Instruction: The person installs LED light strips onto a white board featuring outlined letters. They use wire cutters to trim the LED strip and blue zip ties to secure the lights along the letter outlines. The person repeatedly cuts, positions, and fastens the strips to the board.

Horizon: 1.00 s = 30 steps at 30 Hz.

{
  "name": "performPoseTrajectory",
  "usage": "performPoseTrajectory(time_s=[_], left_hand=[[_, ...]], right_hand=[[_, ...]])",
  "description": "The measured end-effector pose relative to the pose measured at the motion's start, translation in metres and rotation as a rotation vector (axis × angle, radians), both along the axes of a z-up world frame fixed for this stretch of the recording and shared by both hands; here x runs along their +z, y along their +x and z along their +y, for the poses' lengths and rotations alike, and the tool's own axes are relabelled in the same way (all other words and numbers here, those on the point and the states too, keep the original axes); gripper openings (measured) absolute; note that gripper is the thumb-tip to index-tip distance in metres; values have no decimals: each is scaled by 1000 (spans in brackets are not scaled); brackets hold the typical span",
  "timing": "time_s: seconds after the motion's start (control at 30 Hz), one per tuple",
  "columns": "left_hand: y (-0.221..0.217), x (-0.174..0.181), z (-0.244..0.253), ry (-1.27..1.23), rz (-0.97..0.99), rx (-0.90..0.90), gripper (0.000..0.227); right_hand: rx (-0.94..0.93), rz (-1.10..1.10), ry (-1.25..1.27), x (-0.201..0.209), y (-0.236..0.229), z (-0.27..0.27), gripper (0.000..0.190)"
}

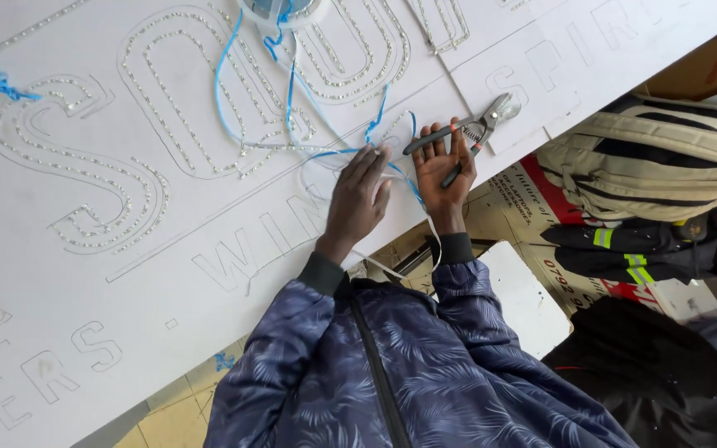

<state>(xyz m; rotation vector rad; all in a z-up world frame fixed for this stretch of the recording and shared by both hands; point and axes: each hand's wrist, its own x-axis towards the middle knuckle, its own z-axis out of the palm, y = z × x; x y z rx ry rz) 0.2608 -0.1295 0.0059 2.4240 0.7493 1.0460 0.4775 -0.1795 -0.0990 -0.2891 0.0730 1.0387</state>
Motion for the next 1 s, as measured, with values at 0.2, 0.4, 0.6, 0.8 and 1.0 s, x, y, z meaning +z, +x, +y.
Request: performPoseTrajectory(time_s=[0.2, 0.4, 0.6, 0.8, 1.0], left_hand=[[11, -15, 3, -205, -36, -17, 52], [-1, -30, 12, -315, 58, -37, 31], [-17, 11, -1, -715, 164, -429, 21], [-21, 0, 2, -1064, 85, -588, 38], [-25, -2, 16, -1108, 26, -529, 43]], right_hand=[[32, -30, -33, 22, -4, -10, 59], [45, -42, -24, 18, -3, -7, 60], [53, -60, -51, 21, -3, -8, 62], [72, -58, -24, 16, 0, -7, 66], [62, -70, 17, 8, -1, -8, 67]])
